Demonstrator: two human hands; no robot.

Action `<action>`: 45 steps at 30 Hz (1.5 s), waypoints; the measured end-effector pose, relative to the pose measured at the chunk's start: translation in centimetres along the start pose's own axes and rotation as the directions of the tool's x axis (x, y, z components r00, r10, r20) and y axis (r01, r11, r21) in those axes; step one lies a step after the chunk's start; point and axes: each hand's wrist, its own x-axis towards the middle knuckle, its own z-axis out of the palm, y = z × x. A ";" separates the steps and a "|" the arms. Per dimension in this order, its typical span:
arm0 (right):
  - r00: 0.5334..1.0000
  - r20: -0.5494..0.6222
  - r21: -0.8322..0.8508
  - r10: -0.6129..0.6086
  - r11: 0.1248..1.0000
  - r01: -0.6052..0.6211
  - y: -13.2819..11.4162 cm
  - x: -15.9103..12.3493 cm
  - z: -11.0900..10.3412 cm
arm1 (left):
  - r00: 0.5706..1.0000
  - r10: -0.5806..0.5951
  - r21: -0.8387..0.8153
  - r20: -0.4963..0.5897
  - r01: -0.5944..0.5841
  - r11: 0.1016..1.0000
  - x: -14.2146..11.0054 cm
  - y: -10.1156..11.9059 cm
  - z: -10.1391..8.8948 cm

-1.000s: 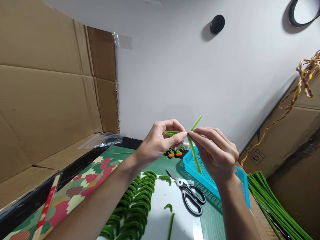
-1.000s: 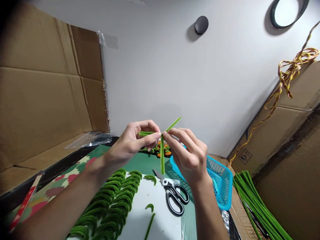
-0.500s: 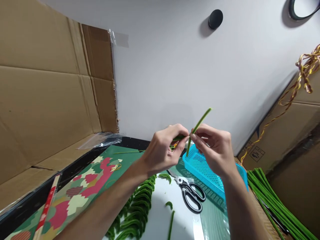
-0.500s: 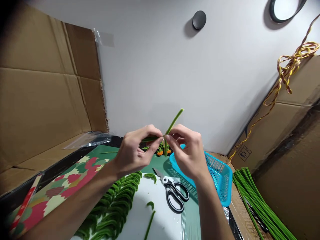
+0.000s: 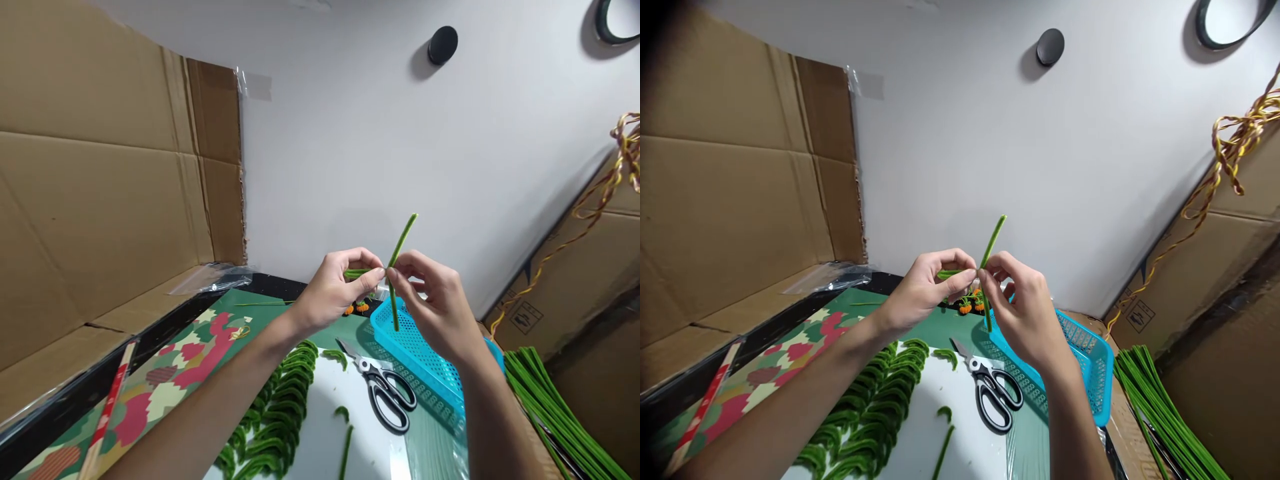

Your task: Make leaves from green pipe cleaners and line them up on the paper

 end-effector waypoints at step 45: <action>0.973 -0.223 0.218 0.059 0.976 -0.010 1.7 0.8 0.6 | 0.956 0.253 0.156 -0.146 -0.230 0.961 0.3 0.7 -1.7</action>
